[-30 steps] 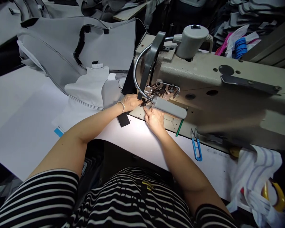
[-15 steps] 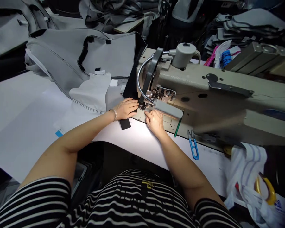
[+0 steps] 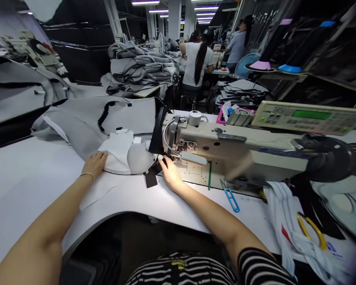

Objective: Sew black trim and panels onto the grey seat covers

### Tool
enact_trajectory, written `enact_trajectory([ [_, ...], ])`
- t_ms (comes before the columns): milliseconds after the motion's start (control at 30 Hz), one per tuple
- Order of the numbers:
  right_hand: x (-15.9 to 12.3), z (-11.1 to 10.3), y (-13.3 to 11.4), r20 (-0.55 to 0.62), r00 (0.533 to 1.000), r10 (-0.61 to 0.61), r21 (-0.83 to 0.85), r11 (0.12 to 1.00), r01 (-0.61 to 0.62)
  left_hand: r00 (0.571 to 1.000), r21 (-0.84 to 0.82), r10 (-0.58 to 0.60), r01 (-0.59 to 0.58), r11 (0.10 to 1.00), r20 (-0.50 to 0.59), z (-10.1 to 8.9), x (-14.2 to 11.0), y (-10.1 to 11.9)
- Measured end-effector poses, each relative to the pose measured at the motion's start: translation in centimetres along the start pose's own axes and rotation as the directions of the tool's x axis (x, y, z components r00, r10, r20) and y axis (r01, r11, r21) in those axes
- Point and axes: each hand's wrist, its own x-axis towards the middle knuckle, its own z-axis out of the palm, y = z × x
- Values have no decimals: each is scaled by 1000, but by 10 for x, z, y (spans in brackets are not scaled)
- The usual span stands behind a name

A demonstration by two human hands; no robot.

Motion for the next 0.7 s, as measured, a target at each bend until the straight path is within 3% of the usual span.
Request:
enact_trajectory([
  [100,16,-2,-14,78,995,68,5,998,-68,993,8,21,-22,1000,119,-16,5,0],
  [200,21,-5,-21,94,988,124,-17,992,-123,985,-4,34,-34,999,168,-37,-12,-1],
  [300,9,-6,-20,86,995,55,-31,998,-53,974,1,36,-37,999,226,-60,-51,5],
  [400,-14,-5,-11,49,997,-60,-13,998,61,947,23,31,-41,999,320,-86,-102,26],
  [500,-34,-6,-1,9,991,-131,0,991,131,901,32,20,-38,999,433,-110,-152,56],
  [567,-40,-8,1,42,988,-148,-5,989,149,854,30,12,-33,999,520,-119,-180,72],
  [700,-36,-11,-13,183,956,-230,-41,970,241,753,-49,46,-19,999,657,-117,-221,79],
])
